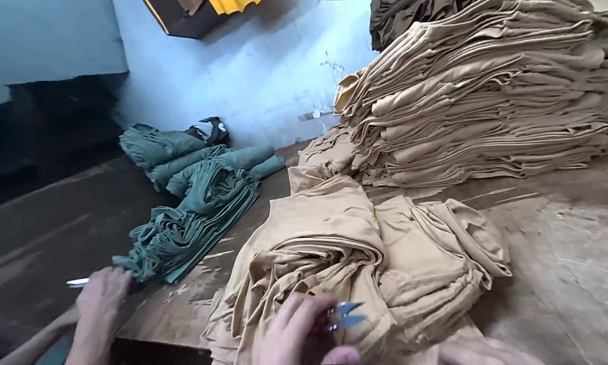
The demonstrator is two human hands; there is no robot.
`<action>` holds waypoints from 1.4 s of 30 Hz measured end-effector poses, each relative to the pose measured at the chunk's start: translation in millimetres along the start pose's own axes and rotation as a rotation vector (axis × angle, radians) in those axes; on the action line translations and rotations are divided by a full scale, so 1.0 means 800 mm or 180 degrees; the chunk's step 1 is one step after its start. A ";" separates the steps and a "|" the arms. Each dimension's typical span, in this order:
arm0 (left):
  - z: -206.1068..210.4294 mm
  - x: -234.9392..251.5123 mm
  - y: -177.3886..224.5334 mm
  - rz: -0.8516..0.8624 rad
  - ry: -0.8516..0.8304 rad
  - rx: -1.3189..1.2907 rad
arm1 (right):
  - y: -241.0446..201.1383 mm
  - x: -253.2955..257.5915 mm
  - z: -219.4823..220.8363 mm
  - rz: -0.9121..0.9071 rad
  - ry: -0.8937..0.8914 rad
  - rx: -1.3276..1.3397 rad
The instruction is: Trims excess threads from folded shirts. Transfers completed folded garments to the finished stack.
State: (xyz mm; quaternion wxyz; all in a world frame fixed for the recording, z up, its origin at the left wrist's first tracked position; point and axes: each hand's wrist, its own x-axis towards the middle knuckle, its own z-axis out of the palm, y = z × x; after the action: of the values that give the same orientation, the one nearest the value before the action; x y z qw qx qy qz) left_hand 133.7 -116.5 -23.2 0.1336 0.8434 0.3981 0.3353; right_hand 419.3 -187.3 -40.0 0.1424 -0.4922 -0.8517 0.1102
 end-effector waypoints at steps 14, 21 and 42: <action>0.048 0.011 0.017 0.0263 0.0480 0.0557 | 0.015 0.068 0.064 -0.0301 0.3069 0.0752; 0.050 0.017 0.009 0.0312 0.0488 0.0673 | 0.027 0.056 0.057 -0.0722 0.2403 0.0442; 0.041 0.002 0.004 0.0293 0.0447 0.0082 | -0.016 0.030 0.020 0.0034 0.1303 0.0015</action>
State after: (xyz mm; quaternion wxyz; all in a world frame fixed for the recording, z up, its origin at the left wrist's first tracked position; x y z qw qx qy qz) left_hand 157.9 -116.1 -45.1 0.0789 0.8369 0.3715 0.3942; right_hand 391.8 -173.6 -47.5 0.3130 -0.5084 -0.8021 0.0106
